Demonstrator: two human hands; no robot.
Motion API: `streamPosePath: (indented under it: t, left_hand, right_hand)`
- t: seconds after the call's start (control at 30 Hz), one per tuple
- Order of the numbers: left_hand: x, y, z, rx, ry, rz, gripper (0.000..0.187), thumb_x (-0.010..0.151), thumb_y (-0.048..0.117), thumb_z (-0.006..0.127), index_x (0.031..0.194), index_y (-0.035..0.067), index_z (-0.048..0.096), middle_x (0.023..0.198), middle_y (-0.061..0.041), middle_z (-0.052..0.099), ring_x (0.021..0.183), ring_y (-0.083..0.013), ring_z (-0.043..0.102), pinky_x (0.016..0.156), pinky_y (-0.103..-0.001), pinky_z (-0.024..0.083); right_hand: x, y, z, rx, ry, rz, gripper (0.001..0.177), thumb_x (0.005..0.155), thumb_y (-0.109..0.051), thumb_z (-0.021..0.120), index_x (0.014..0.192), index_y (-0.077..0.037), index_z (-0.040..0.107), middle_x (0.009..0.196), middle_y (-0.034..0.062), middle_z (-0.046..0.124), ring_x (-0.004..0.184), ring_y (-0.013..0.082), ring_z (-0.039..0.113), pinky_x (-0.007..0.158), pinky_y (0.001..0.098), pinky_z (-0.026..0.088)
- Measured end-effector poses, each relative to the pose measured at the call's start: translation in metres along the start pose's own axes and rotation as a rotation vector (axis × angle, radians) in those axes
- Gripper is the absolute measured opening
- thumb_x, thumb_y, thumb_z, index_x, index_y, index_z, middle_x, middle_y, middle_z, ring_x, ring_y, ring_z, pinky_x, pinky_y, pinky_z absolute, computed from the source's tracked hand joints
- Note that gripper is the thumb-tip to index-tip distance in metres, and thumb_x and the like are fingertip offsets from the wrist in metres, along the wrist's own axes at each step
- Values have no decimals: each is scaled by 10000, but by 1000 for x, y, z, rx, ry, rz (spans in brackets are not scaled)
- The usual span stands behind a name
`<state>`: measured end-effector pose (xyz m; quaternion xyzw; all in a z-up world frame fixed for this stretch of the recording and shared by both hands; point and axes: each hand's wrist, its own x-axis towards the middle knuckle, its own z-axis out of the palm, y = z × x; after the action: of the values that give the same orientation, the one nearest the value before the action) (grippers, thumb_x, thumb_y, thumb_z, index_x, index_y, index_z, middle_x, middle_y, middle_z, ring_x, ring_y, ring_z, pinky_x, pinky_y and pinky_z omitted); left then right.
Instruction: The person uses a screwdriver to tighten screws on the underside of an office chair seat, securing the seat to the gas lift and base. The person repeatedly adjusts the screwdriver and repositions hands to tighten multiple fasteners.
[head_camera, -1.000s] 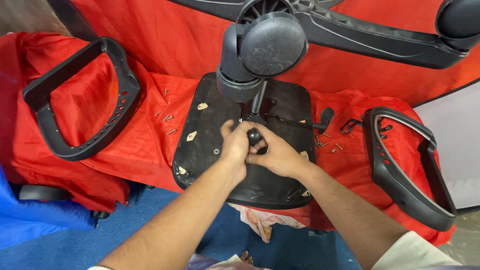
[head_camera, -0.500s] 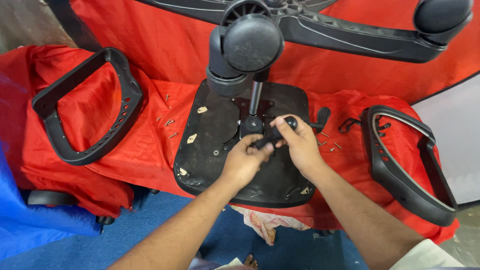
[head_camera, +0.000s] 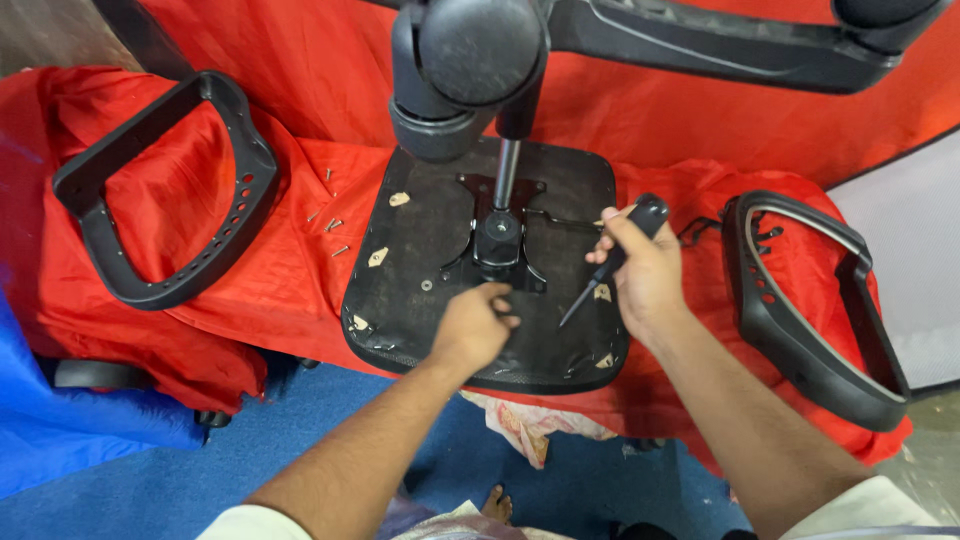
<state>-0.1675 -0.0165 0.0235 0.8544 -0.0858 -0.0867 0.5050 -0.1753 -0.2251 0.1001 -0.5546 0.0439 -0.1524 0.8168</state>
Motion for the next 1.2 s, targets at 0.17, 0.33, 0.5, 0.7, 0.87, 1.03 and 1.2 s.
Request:
streamPosePath:
  t: [0.17, 0.33, 0.5, 0.7, 0.87, 1.03, 1.2]
  left_hand:
    - [-7, -38, -21, 368, 74, -28, 501, 776, 141, 803, 1261, 99, 686, 1358, -124, 589, 1281, -362, 509, 1070, -430, 439]
    - [-3, -52, -31, 545, 29, -83, 511, 810, 170, 767, 1304, 96, 657, 1460, -102, 509, 1357, -344, 444, 1096, -442, 429]
    - [0, -60, -35, 628, -2, -107, 572, 807, 187, 760, 1349, 87, 607, 1498, -97, 456, 1376, -340, 406, 1089, -482, 410]
    - [8, -59, -34, 645, -61, -191, 530, 832, 205, 734, 1341, 107, 629, 1483, -88, 479, 1399, -332, 405, 1113, -491, 410]
    - [19, -57, -37, 635, -53, -229, 501, 832, 181, 721, 1320, 101, 639, 1485, -90, 476, 1392, -336, 413, 1106, -493, 416]
    - [39, -66, -42, 548, 41, -186, 522, 830, 153, 724, 1340, 96, 624, 1466, -113, 484, 1358, -353, 445, 1092, -471, 431]
    - [60, -74, -46, 531, 61, -159, 485, 853, 162, 724, 1326, 97, 639, 1443, -96, 511, 1352, -343, 461, 1082, -455, 450]
  right_hand:
    - [1, -10, -22, 63, 79, 8, 104, 946, -164, 660, 1013, -123, 592, 857, 21, 638, 760, 160, 639, 721, 355, 602]
    - [0, -10, -30, -135, 116, -95, 93, 1007, -181, 680, 1045, -126, 616, 938, -38, 648, 831, 80, 631, 741, 282, 572]
    - [-1, -4, -39, -424, 187, -183, 96, 994, -179, 713, 1062, -150, 652, 945, -72, 670, 820, 18, 618, 672, 202, 484]
    - [-4, 0, -46, -383, 143, -314, 207, 1082, -151, 740, 1018, -120, 545, 884, -54, 553, 770, 32, 516, 665, 212, 421]
    - [-2, 5, -39, -333, 195, -15, 181, 938, -137, 693, 981, -124, 518, 741, -23, 568, 525, 62, 532, 436, 246, 431]
    - [11, 39, -42, -632, 102, 340, 306, 795, -74, 783, 1011, -105, 569, 658, 7, 544, 454, 92, 469, 371, 276, 374]
    - [17, 83, -53, -775, -2, 578, 322, 762, -70, 804, 1030, -97, 627, 650, 28, 548, 456, 110, 480, 381, 276, 391]
